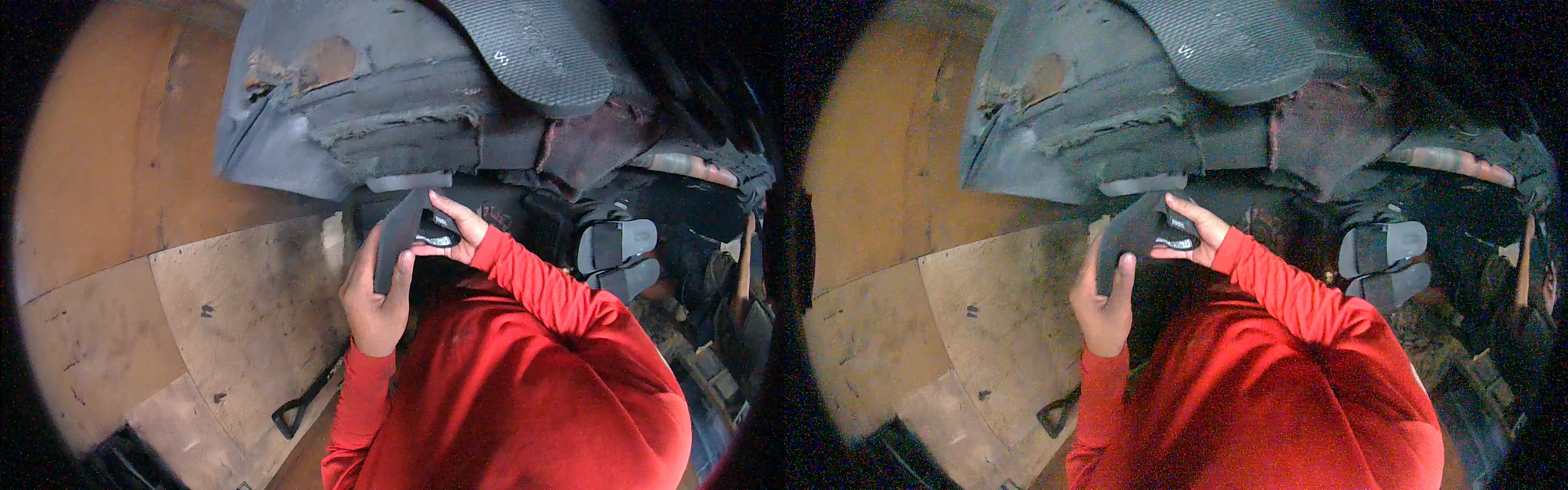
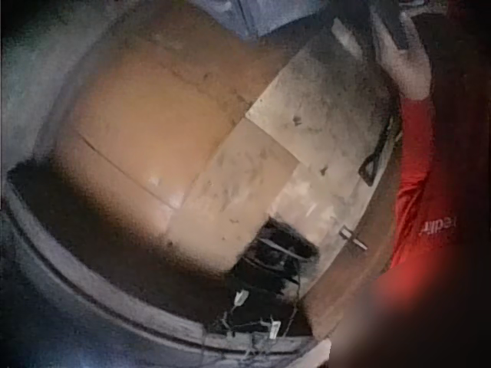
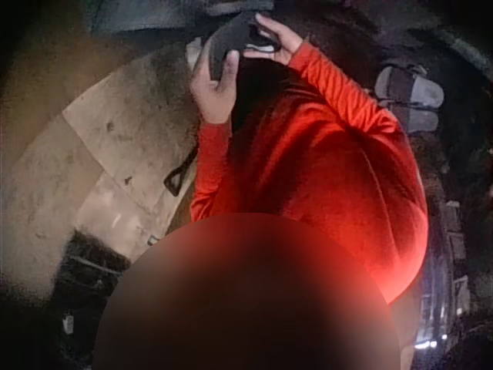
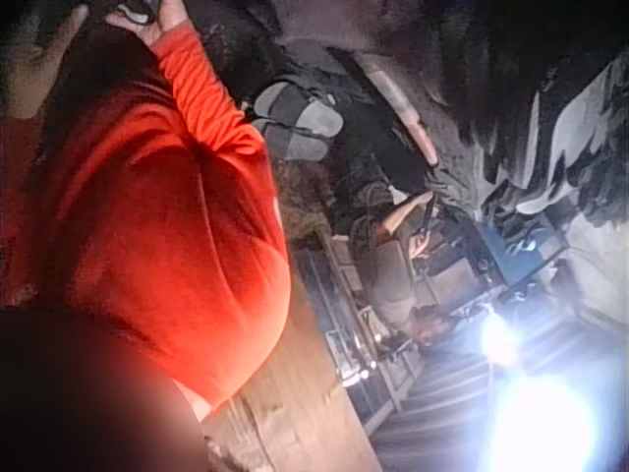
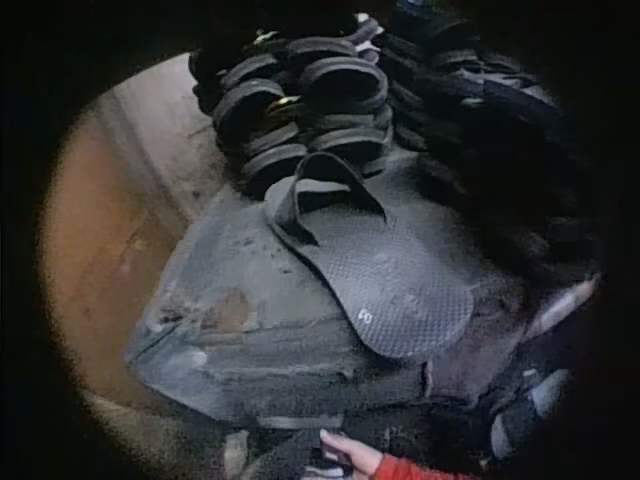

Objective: The person repeatedly picks up a pair of grey flip-flops, aligns the straps with the soles, and presses them together to assemble the footwear. The person handles the slippers one at a time, turning them over and pressing the components together before placing them back on a pile.

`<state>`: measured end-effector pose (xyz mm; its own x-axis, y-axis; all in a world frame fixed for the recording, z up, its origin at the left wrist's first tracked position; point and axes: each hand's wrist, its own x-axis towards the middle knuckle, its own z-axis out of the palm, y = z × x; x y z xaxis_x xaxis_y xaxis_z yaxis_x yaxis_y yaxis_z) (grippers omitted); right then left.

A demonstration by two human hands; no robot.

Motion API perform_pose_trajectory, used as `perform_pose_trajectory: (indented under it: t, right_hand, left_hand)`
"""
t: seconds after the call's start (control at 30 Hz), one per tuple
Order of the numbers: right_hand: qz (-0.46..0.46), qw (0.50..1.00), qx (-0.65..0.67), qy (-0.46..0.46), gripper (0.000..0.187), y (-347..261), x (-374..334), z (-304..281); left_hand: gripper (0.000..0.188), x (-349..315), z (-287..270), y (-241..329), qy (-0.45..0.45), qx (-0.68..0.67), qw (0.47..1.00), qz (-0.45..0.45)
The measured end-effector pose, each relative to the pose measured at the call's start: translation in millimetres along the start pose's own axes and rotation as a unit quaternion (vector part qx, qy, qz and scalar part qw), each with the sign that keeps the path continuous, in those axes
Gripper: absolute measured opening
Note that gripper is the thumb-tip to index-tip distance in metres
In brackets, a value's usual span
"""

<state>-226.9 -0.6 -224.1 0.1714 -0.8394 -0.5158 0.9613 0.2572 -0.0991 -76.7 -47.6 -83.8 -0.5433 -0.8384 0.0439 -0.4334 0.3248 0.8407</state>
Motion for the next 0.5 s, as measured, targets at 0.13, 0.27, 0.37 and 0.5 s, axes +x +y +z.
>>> perform_pose_trajectory:
  t: [0.13, 0.27, 0.37, 0.5]
  right_hand:
    - [-0.004, 1.0, -0.002, 0.008, 0.048, -9, 13, -42]
    - [0.014, 0.997, 0.017, 0.08, 0.054, -25, -1, -68]
    - [0.051, 0.994, -0.017, 0.099, 0.058, -32, -18, -63]
    - [0.055, 0.995, -0.051, 0.069, 0.059, -32, -28, -28]
  left_hand:
    - [0.04, 13, 25, -25, -0.034, -0.01, 0.999, 0.0]
    - [0.039, 43, 61, -29, -0.097, 0.007, 0.992, -0.079]
    - [0.036, 46, 62, -23, -0.106, 0.011, 0.992, -0.063]
    - [0.029, 27, 28, -11, -0.046, -0.037, 0.996, -0.072]
